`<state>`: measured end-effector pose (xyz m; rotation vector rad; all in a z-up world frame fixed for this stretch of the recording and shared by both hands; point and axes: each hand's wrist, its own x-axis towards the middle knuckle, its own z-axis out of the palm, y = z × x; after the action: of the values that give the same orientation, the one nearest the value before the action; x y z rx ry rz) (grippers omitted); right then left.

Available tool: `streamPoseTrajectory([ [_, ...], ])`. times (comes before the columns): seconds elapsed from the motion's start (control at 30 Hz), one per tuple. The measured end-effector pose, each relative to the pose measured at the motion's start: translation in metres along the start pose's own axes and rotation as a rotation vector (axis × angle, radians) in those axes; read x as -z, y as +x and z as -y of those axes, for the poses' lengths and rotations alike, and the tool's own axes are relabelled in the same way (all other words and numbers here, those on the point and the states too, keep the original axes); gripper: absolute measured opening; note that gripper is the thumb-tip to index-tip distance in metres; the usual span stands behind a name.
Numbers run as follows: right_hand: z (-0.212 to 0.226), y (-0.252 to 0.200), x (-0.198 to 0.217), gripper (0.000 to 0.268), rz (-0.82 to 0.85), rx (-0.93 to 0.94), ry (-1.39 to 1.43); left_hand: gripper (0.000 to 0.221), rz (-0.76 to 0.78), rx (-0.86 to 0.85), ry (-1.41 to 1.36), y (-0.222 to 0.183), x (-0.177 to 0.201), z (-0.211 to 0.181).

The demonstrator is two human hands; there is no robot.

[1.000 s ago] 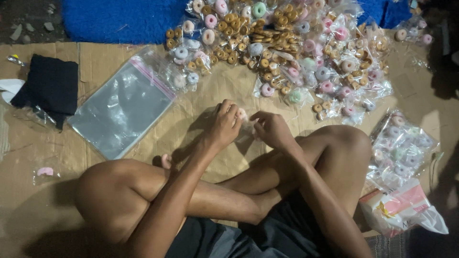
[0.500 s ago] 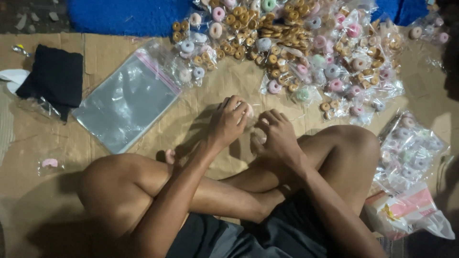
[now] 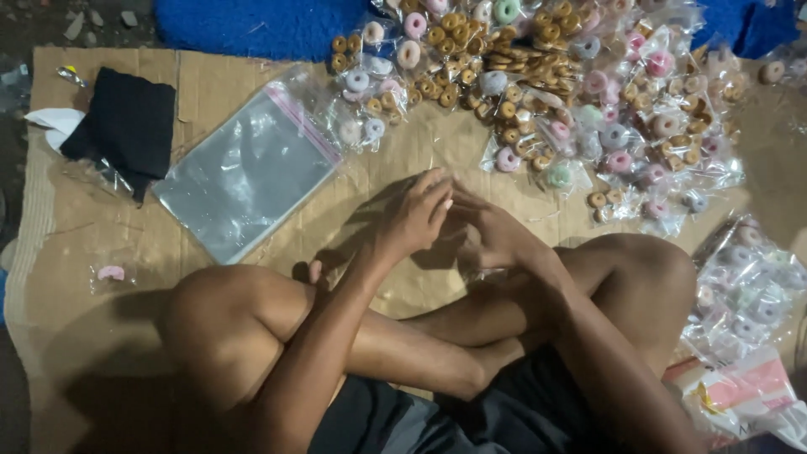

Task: The person picks up individual small donuts from a pile on the floor and places them into clear plastic bags.

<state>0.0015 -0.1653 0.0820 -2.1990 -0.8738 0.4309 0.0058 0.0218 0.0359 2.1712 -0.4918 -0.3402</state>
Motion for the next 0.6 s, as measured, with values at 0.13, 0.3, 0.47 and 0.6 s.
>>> streamPoseTrajectory([
  [0.13,-0.020,-0.016,-0.015,0.058,-0.072,-0.147,0.007,0.013,-0.039,-0.025,-0.054,-0.002,-0.003,0.007],
  [0.3,-0.028,-0.007,-0.037,0.022,-0.247,0.066,-0.577,0.011,-0.062,-0.112,0.011,0.001,0.012,-0.009],
  [0.47,-0.039,0.007,-0.046,0.036,-0.163,0.130,-0.783,0.012,-0.088,-0.216,0.058,0.001,-0.010,0.002],
  [0.6,-0.037,0.019,-0.048,0.047,-0.150,0.096,-0.815,0.013,-0.149,-0.317,0.081,-0.001,-0.010,-0.007],
])
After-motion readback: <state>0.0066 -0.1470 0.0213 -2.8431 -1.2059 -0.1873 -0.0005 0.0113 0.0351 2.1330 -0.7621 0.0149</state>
